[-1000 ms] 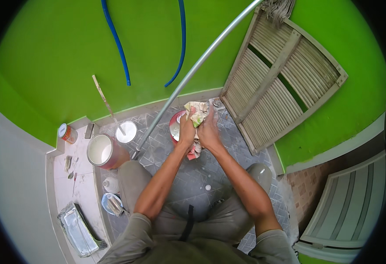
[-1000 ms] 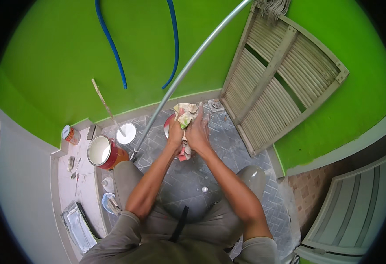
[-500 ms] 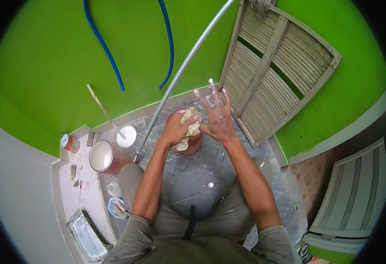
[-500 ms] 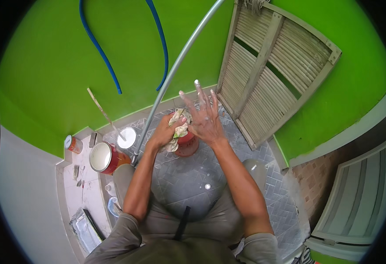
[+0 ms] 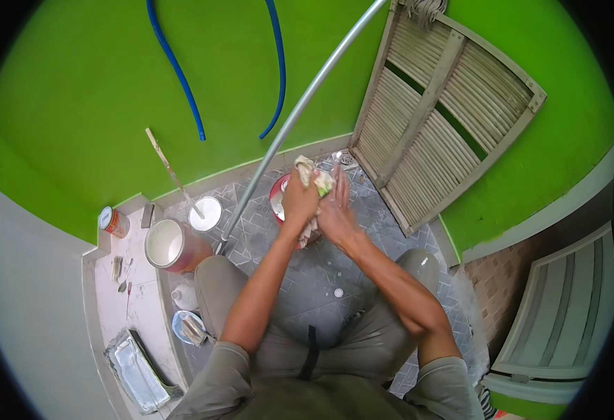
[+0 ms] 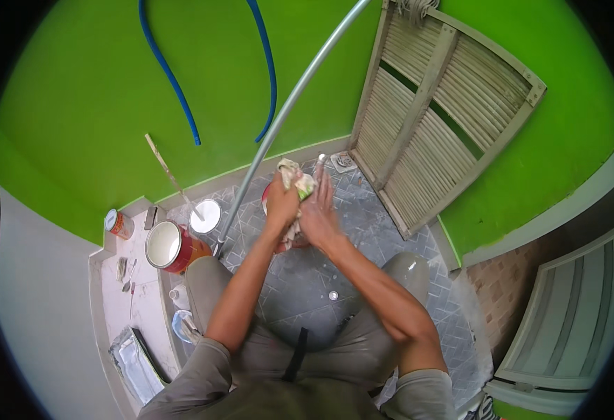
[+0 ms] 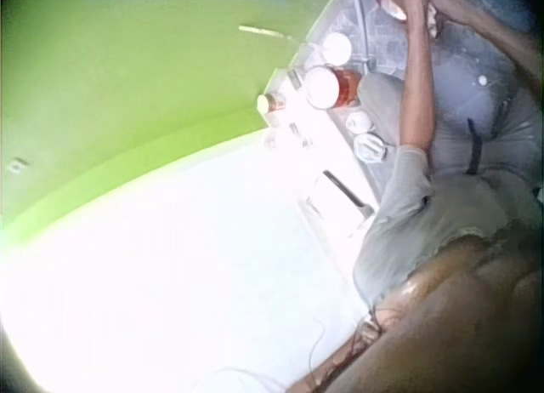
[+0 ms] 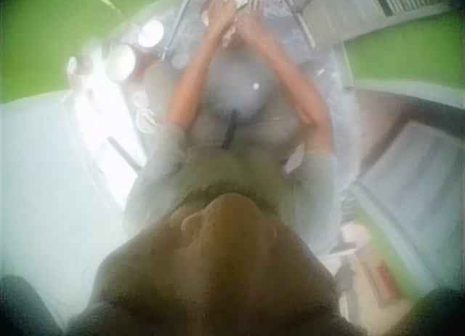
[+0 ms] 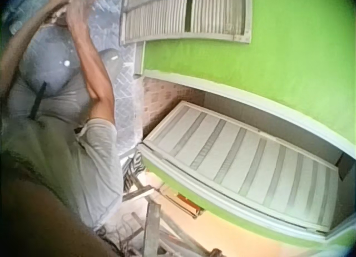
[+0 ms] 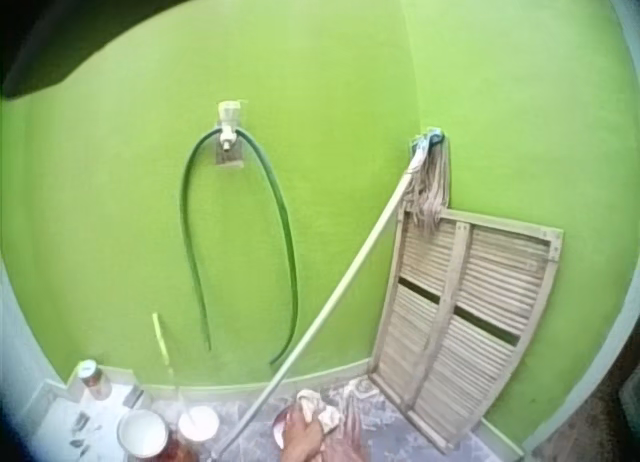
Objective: The person pours liquid from a plastic bottle into a bucket of white paint, wipes paint from their fingers using a cloth, and presses the lid onto a paint can by hand.
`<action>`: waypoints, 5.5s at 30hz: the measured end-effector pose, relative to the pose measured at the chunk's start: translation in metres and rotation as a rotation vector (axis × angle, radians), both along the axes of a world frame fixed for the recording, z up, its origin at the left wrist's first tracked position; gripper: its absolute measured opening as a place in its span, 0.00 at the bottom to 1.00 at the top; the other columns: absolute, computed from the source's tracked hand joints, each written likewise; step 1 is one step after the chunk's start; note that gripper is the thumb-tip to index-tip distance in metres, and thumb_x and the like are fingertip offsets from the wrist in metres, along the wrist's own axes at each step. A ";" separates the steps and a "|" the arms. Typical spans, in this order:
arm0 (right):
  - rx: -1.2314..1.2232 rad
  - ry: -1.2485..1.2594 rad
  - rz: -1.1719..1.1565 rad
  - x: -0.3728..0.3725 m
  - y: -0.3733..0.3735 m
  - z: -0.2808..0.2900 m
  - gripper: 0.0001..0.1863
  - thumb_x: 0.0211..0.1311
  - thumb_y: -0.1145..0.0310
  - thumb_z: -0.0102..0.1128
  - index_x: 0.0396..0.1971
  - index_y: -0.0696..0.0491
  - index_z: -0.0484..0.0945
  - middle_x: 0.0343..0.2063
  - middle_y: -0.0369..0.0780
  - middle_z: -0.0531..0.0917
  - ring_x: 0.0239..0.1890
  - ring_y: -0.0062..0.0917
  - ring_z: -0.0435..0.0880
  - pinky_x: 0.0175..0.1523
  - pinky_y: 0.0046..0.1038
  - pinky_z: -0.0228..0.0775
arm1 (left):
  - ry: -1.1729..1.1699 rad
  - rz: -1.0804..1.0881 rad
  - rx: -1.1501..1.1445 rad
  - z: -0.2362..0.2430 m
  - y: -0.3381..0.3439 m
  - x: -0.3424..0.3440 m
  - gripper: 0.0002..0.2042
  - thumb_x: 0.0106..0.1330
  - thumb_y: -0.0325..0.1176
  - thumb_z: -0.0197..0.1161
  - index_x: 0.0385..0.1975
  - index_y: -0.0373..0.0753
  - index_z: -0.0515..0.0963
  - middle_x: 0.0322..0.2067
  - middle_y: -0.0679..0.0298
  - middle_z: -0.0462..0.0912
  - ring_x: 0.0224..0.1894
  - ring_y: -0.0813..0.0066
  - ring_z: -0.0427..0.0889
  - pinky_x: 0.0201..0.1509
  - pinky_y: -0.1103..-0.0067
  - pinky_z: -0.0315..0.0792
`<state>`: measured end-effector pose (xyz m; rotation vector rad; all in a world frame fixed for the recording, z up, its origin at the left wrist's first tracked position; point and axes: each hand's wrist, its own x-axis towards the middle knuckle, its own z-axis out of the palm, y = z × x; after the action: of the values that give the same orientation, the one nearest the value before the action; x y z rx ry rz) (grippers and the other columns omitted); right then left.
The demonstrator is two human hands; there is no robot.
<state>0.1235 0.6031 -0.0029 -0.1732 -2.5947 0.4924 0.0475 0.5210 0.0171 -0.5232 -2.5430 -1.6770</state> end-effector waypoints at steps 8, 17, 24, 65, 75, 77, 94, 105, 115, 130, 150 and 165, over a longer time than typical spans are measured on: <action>-0.069 0.054 -0.031 -0.001 0.003 0.014 0.40 0.50 0.67 0.64 0.64 0.69 0.68 0.71 0.75 0.40 0.74 0.74 0.37 0.76 0.65 0.29 | -0.331 -0.261 0.736 -0.008 0.012 -0.016 0.13 0.71 0.33 0.65 0.48 0.30 0.80 0.41 0.60 0.87 0.41 0.77 0.83 0.47 0.76 0.76; 0.105 -0.036 0.289 0.009 0.025 0.023 0.35 0.47 0.74 0.62 0.61 0.65 0.75 0.74 0.68 0.44 0.77 0.63 0.42 0.79 0.57 0.35 | -0.564 -0.278 0.495 -0.011 0.000 -0.029 0.19 0.65 0.39 0.71 0.49 0.31 0.80 0.43 0.59 0.87 0.37 0.73 0.85 0.43 0.76 0.78; 0.208 0.007 0.329 0.026 0.045 0.074 0.26 0.49 0.72 0.61 0.54 0.50 0.85 0.76 0.49 0.58 0.78 0.52 0.47 0.82 0.52 0.33 | -0.763 -0.486 0.927 0.012 -0.030 -0.049 0.22 0.75 0.53 0.57 0.51 0.39 0.79 0.40 0.63 0.86 0.41 0.74 0.87 0.45 0.80 0.82; 0.068 0.203 0.503 0.022 0.041 0.085 0.10 0.46 0.63 0.65 0.18 0.54 0.86 0.28 0.43 0.88 0.63 0.38 0.79 0.81 0.55 0.41 | -0.313 -0.508 0.514 0.023 -0.006 -0.020 0.14 0.72 0.43 0.66 0.41 0.36 0.82 0.32 0.71 0.83 0.33 0.86 0.78 0.33 0.82 0.71; 0.073 0.312 0.592 0.017 0.032 0.078 0.08 0.48 0.66 0.64 0.24 0.55 0.86 0.29 0.43 0.87 0.59 0.42 0.81 0.80 0.54 0.46 | -0.774 -0.349 0.816 0.017 0.008 -0.023 0.10 0.66 0.39 0.70 0.31 0.38 0.81 0.23 0.69 0.80 0.23 0.78 0.79 0.26 0.78 0.72; 0.126 0.232 0.577 0.021 0.034 0.081 0.05 0.50 0.70 0.64 0.23 0.55 0.85 0.34 0.43 0.88 0.61 0.41 0.80 0.80 0.54 0.48 | -1.048 -0.320 0.878 0.011 0.008 -0.033 0.08 0.66 0.37 0.69 0.30 0.41 0.80 0.22 0.66 0.81 0.22 0.74 0.81 0.24 0.76 0.74; -1.101 0.288 0.346 0.010 0.052 0.083 0.46 0.73 0.58 0.58 0.79 0.57 0.42 0.77 0.55 0.47 0.70 0.41 0.68 0.75 0.39 0.55 | 0.548 -0.460 0.132 0.015 0.006 -0.008 0.22 0.49 0.25 0.69 0.49 0.36 0.81 0.38 0.53 0.84 0.38 0.53 0.86 0.43 0.68 0.79; -2.050 0.188 0.524 0.016 0.075 0.088 0.46 0.74 0.54 0.55 0.78 0.55 0.38 0.74 0.49 0.54 0.67 0.48 0.69 0.74 0.47 0.58 | 0.778 -0.152 0.213 -0.019 0.016 -0.009 0.17 0.52 0.26 0.71 0.44 0.37 0.84 0.38 0.59 0.88 0.38 0.59 0.88 0.41 0.70 0.81; -1.835 0.393 0.635 0.000 0.022 0.069 0.43 0.79 0.45 0.40 0.79 0.52 0.32 0.78 0.54 0.43 0.79 0.46 0.50 0.80 0.44 0.47 | -0.793 -0.405 1.163 0.001 0.044 0.002 0.26 0.77 0.45 0.59 0.66 0.35 0.68 0.62 0.60 0.77 0.61 0.70 0.79 0.65 0.75 0.73; -1.881 0.508 0.806 -0.017 0.055 0.078 0.50 0.75 0.46 0.50 0.78 0.50 0.26 0.77 0.58 0.38 0.76 0.54 0.56 0.74 0.58 0.59 | -0.451 -0.148 1.019 0.019 0.034 0.012 0.23 0.74 0.42 0.63 0.56 0.27 0.75 0.50 0.56 0.81 0.50 0.72 0.81 0.56 0.75 0.75; -1.140 0.259 0.519 0.001 0.076 0.090 0.53 0.66 0.73 0.67 0.80 0.49 0.36 0.77 0.54 0.44 0.58 0.32 0.77 0.54 0.32 0.81 | 0.336 -0.483 0.257 0.022 -0.002 -0.025 0.12 0.56 0.31 0.70 0.39 0.36 0.85 0.33 0.59 0.89 0.35 0.67 0.89 0.44 0.74 0.79; -0.837 0.096 0.259 -0.012 0.058 0.059 0.43 0.80 0.41 0.38 0.77 0.60 0.46 0.76 0.53 0.53 0.73 0.43 0.64 0.80 0.38 0.44 | -0.168 -0.412 0.811 0.014 0.028 -0.008 0.16 0.74 0.38 0.63 0.52 0.32 0.78 0.46 0.62 0.85 0.48 0.75 0.83 0.53 0.77 0.76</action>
<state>0.1116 0.6606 0.0562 -0.0811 -2.1694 1.6113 0.0397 0.5493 0.0310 -0.8676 -1.6373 -2.7459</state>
